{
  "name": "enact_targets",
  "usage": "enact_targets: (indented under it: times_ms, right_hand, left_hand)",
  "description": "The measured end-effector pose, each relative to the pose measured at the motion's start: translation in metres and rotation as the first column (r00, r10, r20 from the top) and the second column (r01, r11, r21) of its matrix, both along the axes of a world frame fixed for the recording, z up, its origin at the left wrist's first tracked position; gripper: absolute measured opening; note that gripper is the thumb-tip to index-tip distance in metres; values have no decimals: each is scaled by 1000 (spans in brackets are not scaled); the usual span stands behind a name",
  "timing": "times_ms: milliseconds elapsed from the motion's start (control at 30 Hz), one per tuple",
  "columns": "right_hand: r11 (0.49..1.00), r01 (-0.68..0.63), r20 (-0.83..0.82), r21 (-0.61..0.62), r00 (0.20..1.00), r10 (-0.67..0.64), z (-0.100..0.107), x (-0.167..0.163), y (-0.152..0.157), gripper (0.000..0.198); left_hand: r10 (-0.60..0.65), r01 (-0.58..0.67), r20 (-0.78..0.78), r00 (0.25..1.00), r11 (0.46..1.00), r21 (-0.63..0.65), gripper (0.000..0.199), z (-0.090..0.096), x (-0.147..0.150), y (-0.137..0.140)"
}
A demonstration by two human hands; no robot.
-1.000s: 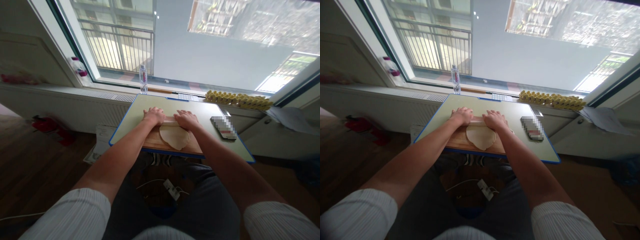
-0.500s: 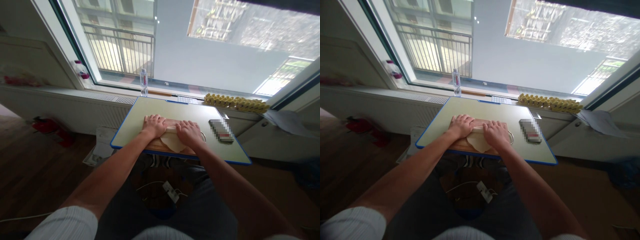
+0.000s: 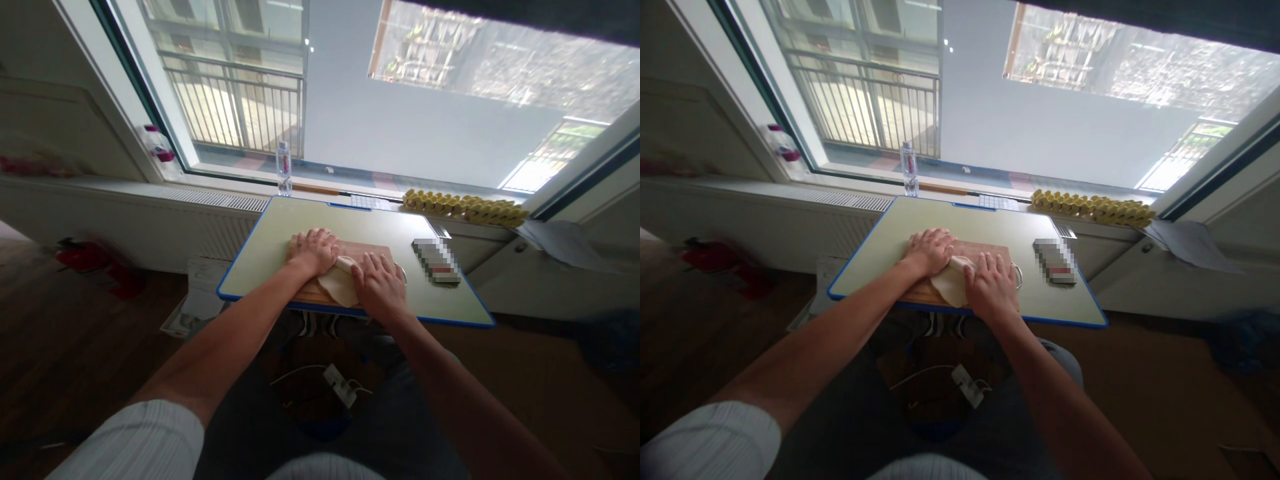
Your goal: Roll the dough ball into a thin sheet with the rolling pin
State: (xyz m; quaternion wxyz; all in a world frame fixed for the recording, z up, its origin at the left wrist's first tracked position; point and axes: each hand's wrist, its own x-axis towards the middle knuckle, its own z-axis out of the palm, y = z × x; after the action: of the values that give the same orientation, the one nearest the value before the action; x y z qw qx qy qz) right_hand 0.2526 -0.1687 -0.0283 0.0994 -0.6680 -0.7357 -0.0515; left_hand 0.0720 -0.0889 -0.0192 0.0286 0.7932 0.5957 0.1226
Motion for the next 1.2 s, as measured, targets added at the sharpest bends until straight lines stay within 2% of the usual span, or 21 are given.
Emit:
enact_targets:
  times_ms: [400,533,700,900,1200]
  right_hand:
    - [1000,24,-36,-2,999,-24,3,14,28,59]
    - [998,37,-69,-42,997,-40,4,18,36,60]
    - [997,4,-6,-72,1000,-5,5,23,44,56]
    - [992,-85,128,-93,987,97,7,29,47,49]
    - [990,-41,62,-131,997,49,11,30,51,53]
  left_hand:
    - [-54,53,-46,997,998,-25,51,4,20,37]
    - [-61,60,-46,997,998,-30,50,5,24,44]
    - [-60,58,-51,997,997,-45,52,6,27,51]
    - [-62,58,-41,997,995,-82,55,5,30,58]
    - [-54,51,-26,998,993,-111,55,4,31,63]
